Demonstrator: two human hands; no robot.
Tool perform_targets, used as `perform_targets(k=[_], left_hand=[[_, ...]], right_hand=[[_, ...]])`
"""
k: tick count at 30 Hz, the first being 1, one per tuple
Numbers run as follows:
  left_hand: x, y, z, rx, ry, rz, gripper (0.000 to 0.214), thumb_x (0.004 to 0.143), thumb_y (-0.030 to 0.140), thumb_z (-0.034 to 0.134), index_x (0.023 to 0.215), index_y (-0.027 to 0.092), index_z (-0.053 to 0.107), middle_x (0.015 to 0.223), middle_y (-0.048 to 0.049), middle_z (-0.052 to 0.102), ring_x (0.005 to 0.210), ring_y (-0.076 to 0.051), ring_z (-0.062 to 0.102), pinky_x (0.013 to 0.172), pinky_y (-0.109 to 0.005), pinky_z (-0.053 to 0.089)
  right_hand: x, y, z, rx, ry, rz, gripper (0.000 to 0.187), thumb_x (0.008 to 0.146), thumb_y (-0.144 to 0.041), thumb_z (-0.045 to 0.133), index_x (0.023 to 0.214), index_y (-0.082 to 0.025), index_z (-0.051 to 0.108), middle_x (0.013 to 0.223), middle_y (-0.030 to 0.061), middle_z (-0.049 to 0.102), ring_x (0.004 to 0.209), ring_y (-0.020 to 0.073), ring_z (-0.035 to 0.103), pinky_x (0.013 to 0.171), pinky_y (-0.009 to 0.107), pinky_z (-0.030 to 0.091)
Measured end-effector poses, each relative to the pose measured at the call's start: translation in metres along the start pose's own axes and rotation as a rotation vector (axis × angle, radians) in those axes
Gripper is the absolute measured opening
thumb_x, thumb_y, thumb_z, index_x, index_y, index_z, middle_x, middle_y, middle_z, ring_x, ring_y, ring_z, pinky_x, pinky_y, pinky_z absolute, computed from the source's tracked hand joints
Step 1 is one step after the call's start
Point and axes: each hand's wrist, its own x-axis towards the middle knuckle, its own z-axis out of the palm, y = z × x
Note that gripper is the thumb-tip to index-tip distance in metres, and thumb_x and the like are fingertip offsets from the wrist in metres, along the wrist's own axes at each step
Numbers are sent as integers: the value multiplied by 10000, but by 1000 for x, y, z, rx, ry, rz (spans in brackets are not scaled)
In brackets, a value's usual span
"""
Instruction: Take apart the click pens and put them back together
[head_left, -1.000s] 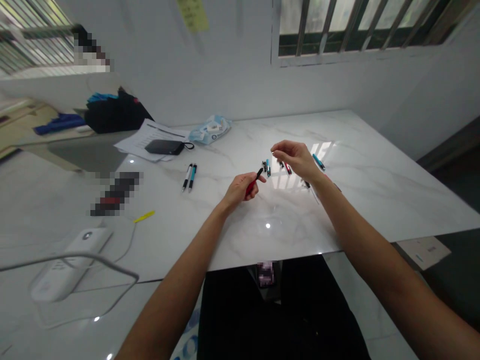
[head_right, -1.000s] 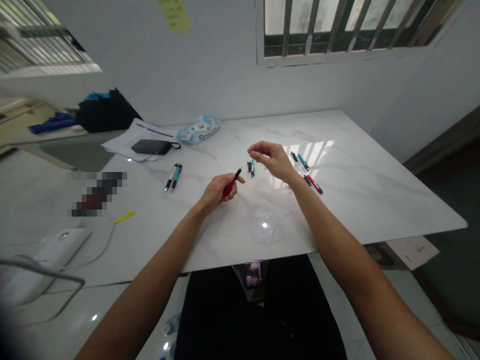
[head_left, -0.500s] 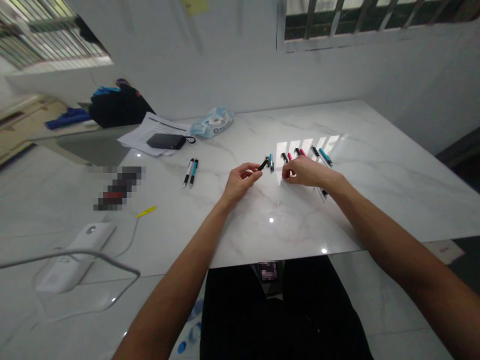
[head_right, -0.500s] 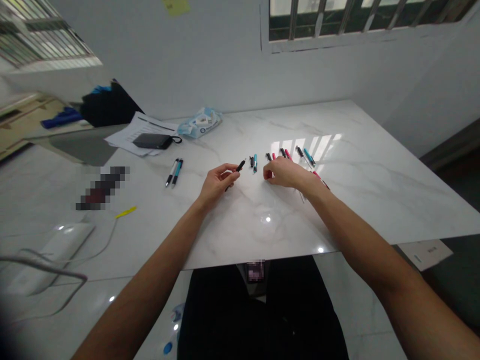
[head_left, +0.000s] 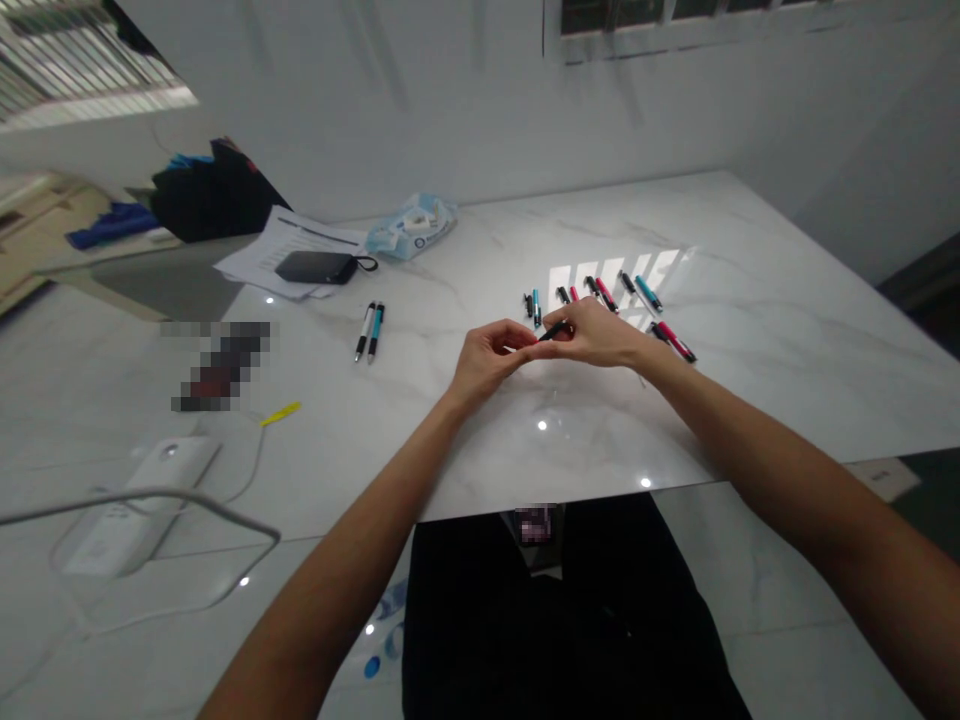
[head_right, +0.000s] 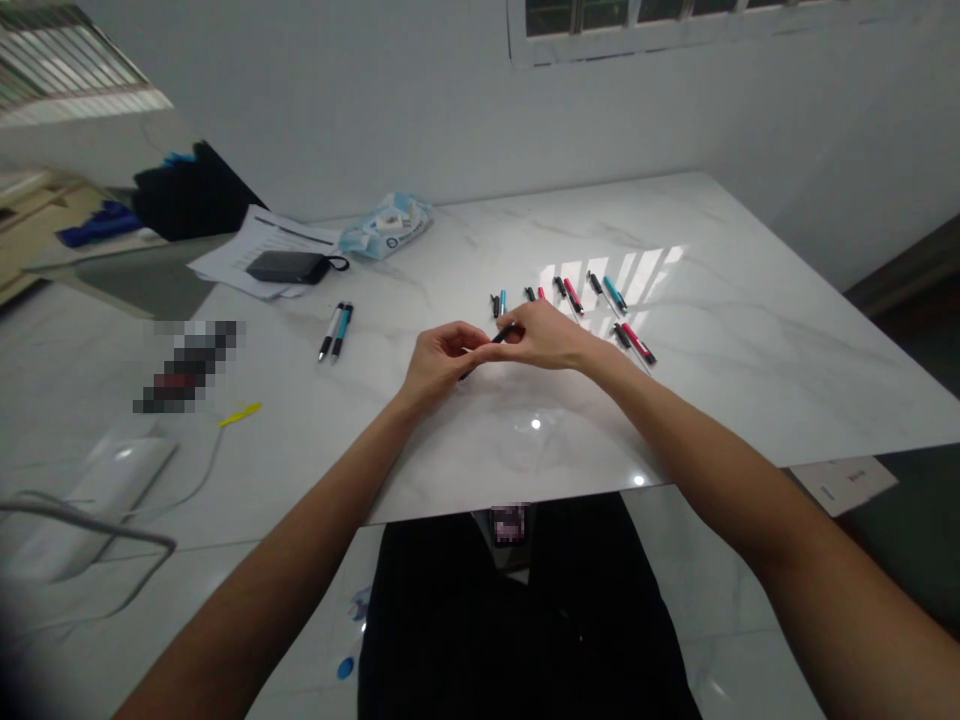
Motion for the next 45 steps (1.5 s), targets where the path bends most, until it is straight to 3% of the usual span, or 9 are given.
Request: perform_targets(k=[4, 8, 12, 20, 26, 30, 33, 37, 45], left_hand=[[0, -4, 6, -61, -60, 11, 411, 698, 460, 1002, 852, 159, 770, 774, -24, 758, 630, -104, 642, 582, -229, 492], [2, -4, 3, -126, -49, 1, 363, 682, 381, 1014, 859, 162, 785, 806, -28, 793, 723, -130, 732, 708, -252, 585], [2, 0, 0, -139, -45, -2, 380, 681, 404, 1018, 870, 162, 794, 838, -42, 817, 767, -156, 768, 739, -272, 617], [1, 3, -3, -192, -24, -16, 387, 760, 451, 989, 955, 158, 827, 866, -65, 835, 811, -166, 790, 805, -289, 644], [2, 2, -3, -203, 18, -22, 393, 722, 446, 1006, 938, 167, 834, 900, -62, 835, 817, -173, 781, 802, -307, 640], [3, 1, -3, -198, 20, 13, 399, 721, 478, 1005, 908, 168, 837, 874, -56, 821, 785, -158, 750, 776, -295, 615], [4, 1, -4, -178, 44, 43, 380, 725, 477, 1004, 885, 172, 844, 845, -48, 808, 760, -145, 722, 748, -277, 587], [4, 1, -4, -176, 43, 47, 350, 756, 473, 986, 903, 182, 857, 881, -51, 817, 785, -140, 717, 764, -273, 576], [3, 2, -4, -186, 33, 30, 345, 747, 461, 989, 899, 183, 852, 898, -50, 820, 805, -147, 724, 771, -277, 575]], right_hand=[[4, -2, 16, 109, 75, 53, 709, 927, -757, 714, 567, -232, 400, 552, -65, 298, 574, 104, 261, 556, 339, 169], [6, -2, 20, 181, 134, 9, 705, 952, -761, 682, 586, -221, 415, 572, -62, 335, 583, 97, 297, 556, 318, 194], [5, -1, 21, 205, 175, -45, 689, 950, -759, 695, 615, -223, 421, 587, -65, 353, 593, 98, 309, 565, 309, 220], [7, 4, 18, 382, 209, -77, 484, 892, -648, 832, 839, -213, 625, 777, -12, 609, 735, 134, 535, 644, 288, 425], [10, 7, 17, 507, 171, -92, 385, 880, -549, 853, 996, -196, 754, 934, 28, 706, 882, 168, 635, 793, 321, 538], [11, 7, 20, 599, 178, -105, 514, 820, -489, 921, 1214, -219, 734, 933, 6, 694, 870, 162, 662, 824, 320, 567], [9, 4, 19, 652, 174, -112, 638, 831, -509, 910, 1353, -233, 667, 1029, 31, 717, 980, 193, 704, 864, 327, 585], [7, 2, 15, 624, 214, -121, 753, 774, -529, 955, 1395, -249, 635, 1044, 31, 710, 1030, 211, 705, 873, 327, 602], [7, 5, 16, 579, 209, -145, 789, 796, -554, 940, 1442, -241, 614, 1039, 37, 724, 1013, 212, 717, 857, 331, 603]])
